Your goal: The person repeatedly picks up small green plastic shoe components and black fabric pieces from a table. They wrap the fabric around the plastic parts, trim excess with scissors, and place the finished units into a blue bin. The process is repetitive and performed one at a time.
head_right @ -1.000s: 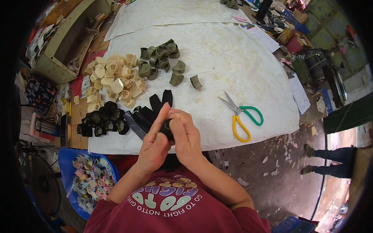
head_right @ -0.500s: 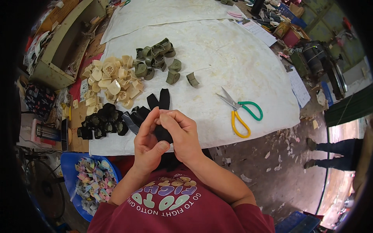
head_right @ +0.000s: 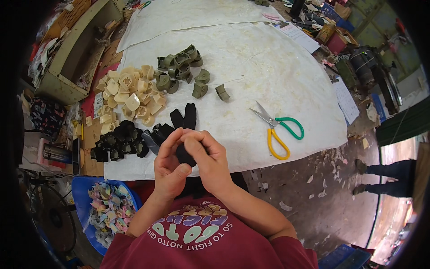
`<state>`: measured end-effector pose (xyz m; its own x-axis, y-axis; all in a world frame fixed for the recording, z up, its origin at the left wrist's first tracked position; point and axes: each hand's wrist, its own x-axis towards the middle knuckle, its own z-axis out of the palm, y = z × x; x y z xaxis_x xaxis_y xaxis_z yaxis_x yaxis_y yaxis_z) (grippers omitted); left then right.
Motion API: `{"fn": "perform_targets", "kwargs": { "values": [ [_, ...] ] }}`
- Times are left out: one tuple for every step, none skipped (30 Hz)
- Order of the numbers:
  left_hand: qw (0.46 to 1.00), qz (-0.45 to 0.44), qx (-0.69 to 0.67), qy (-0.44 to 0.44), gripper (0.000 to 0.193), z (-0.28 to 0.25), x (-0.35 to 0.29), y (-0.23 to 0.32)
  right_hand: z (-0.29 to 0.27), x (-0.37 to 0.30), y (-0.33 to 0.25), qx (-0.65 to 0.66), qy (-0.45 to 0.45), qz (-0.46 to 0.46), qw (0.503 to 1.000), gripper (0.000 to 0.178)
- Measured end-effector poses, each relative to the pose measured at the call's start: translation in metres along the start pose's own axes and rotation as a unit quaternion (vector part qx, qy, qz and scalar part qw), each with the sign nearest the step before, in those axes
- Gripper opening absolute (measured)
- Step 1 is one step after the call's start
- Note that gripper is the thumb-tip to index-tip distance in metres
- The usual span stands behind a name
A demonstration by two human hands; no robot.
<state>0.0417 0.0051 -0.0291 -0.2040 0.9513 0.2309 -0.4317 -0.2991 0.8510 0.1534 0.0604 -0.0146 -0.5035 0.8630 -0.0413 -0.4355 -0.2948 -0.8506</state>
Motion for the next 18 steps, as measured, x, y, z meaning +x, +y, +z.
{"fn": "perform_targets", "kwargs": {
  "values": [
    [1.000, -0.004, -0.006, 0.004, 0.076, 0.001, 0.000, 0.001, -0.002, 0.003, 0.002, 0.016, 0.003, 0.023, 1.000, 0.031],
    [0.999, -0.004, -0.035, 0.008, 0.075, 0.001, 0.000, 0.002, -0.003, 0.006, 0.002, 0.032, 0.004, 0.044, 0.998, 0.033],
    [0.998, -0.004, -0.064, 0.013, 0.074, 0.000, 0.001, 0.002, -0.006, 0.007, -0.001, 0.070, -0.036, 0.045, 0.996, 0.035],
    [0.996, -0.004, -0.092, 0.017, 0.073, 0.000, 0.001, 0.003, -0.012, 0.006, -0.007, 0.108, -0.077, 0.045, 0.990, 0.037],
    [0.994, -0.012, -0.109, 0.025, 0.074, 0.001, 0.002, 0.004, -0.014, 0.006, -0.011, 0.145, -0.119, 0.047, 0.981, 0.040],
    [0.991, -0.020, -0.126, 0.033, 0.074, 0.003, 0.004, 0.007, -0.009, 0.005, -0.012, 0.012, -0.107, -0.032, 0.994, 0.042],
    [0.989, -0.028, -0.143, 0.041, 0.074, 0.004, 0.005, 0.008, 0.001, 0.001, -0.012, -0.121, -0.094, -0.111, 0.982, 0.045],
    [0.988, -0.037, -0.137, 0.052, 0.073, 0.003, 0.004, 0.008, 0.006, -0.001, -0.013, -0.253, -0.076, -0.188, 0.946, 0.048],
    [0.988, -0.046, -0.132, 0.062, 0.072, 0.002, 0.003, 0.008, 0.002, 0.000, -0.011, -0.333, -0.074, -0.219, 0.914, 0.049],
    [0.988, -0.055, -0.126, 0.073, 0.070, 0.001, 0.003, 0.008, -0.005, 0.005, -0.007, -0.410, -0.071, -0.248, 0.875, 0.051],
    [0.987, -0.057, -0.129, 0.077, 0.070, 0.001, 0.003, 0.009, -0.010, 0.008, -0.004, -0.480, -0.069, -0.275, 0.830, 0.053],
    [0.986, -0.059, -0.132, 0.081, 0.070, 0.001, 0.004, 0.010, -0.012, 0.010, -0.005, -0.539, -0.066, -0.300, 0.784, 0.052],
    [0.985, -0.062, -0.135, 0.086, 0.070, 0.001, 0.004, 0.010, -0.013, 0.011, -0.007, -0.542, -0.070, -0.304, 0.781, 0.051],
    [0.985, -0.069, -0.131, 0.093, 0.067, 0.000, 0.005, 0.012, -0.014, 0.013, -0.009, -0.544, -0.077, -0.308, 0.777, 0.050],
    [0.984, -0.076, -0.127, 0.101, 0.064, 0.000, 0.006, 0.014, -0.015, 0.014, -0.011, -0.546, -0.084, -0.312, 0.773, 0.050],
    [0.983, -0.084, -0.124, 0.110, 0.061, 0.000, 0.006, 0.015, -0.015, 0.014, -0.016, -0.540, -0.099, -0.319, 0.773, 0.049],
    [0.984, -0.104, -0.093, 0.114, 0.057, -0.002, 0.007, 0.014, -0.015, 0.012, -0.023, -0.536, -0.113, -0.325, 0.771, 0.049],
    [0.983, -0.124, -0.063, 0.118, 0.054, -0.006, 0.009, 0.013, -0.015, 0.011, -0.028, -0.531, -0.127, -0.330, 0.770, 0.049]
  ]
}}
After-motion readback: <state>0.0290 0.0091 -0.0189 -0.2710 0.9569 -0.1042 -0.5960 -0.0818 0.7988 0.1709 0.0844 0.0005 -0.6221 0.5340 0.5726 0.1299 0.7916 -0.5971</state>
